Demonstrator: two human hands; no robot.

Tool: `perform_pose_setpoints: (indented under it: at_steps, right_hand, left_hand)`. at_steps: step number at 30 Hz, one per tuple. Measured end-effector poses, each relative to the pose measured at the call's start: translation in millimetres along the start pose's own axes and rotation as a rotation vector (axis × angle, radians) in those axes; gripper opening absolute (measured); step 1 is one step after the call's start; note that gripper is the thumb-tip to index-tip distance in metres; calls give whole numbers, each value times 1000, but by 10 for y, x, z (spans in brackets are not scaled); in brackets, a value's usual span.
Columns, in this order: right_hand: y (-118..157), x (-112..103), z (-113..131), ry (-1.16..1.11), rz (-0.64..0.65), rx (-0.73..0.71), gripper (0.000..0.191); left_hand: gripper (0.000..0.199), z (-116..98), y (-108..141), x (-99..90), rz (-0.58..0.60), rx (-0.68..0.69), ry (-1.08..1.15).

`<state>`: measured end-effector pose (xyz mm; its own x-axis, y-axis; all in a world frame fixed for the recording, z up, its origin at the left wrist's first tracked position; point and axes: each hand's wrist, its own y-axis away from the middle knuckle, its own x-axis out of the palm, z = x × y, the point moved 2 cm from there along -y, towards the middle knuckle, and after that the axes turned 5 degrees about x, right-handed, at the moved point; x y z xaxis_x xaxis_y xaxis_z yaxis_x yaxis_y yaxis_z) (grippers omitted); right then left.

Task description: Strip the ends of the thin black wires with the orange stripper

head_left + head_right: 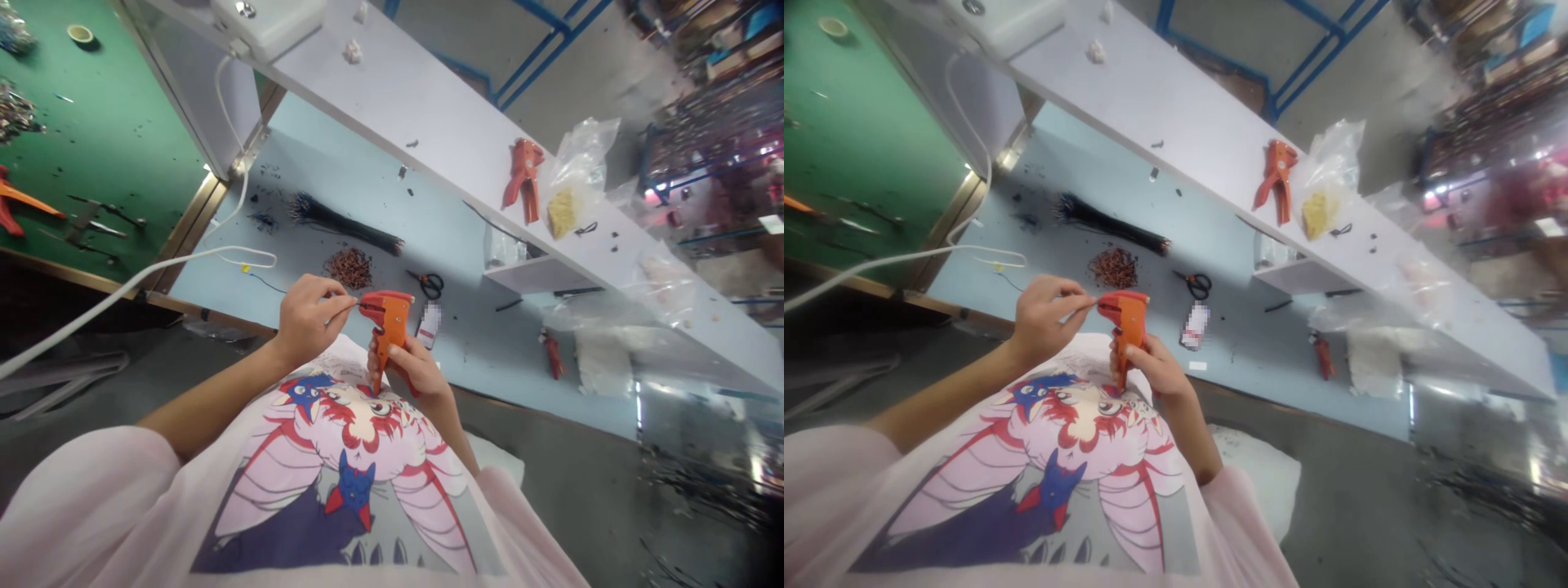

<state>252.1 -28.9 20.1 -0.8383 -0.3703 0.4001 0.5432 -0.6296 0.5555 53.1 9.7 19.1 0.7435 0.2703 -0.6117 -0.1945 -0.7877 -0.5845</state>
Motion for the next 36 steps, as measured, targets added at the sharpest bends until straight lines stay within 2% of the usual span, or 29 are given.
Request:
perform_pose_setpoints:
  at_steps: [4,15,24,30,33,36]
  right_hand:
    - [-18,2,-1,4,-5,-15,35]
    - [-134,15,-101,93,-20,-46,31]
    - [-154,4,-146,43,-29,-32,32]
    - [-229,5,-188,-148,-127,15,41]
    - [-276,-40,-198,-221,-85,9,35]
    - [-285,-133,-178,-268,-70,-33,37]
  left_hand:
    - [11,-1,2,1,-15,6,3]
    - [12,-7,37,36,40,-23,-72]
    - [12,11,81,81,70,-52,-49]
    - [19,62,139,165,136,-74,-16]
    - [19,122,168,188,142,-98,-12]
    - [17,181,173,154,120,-145,1]
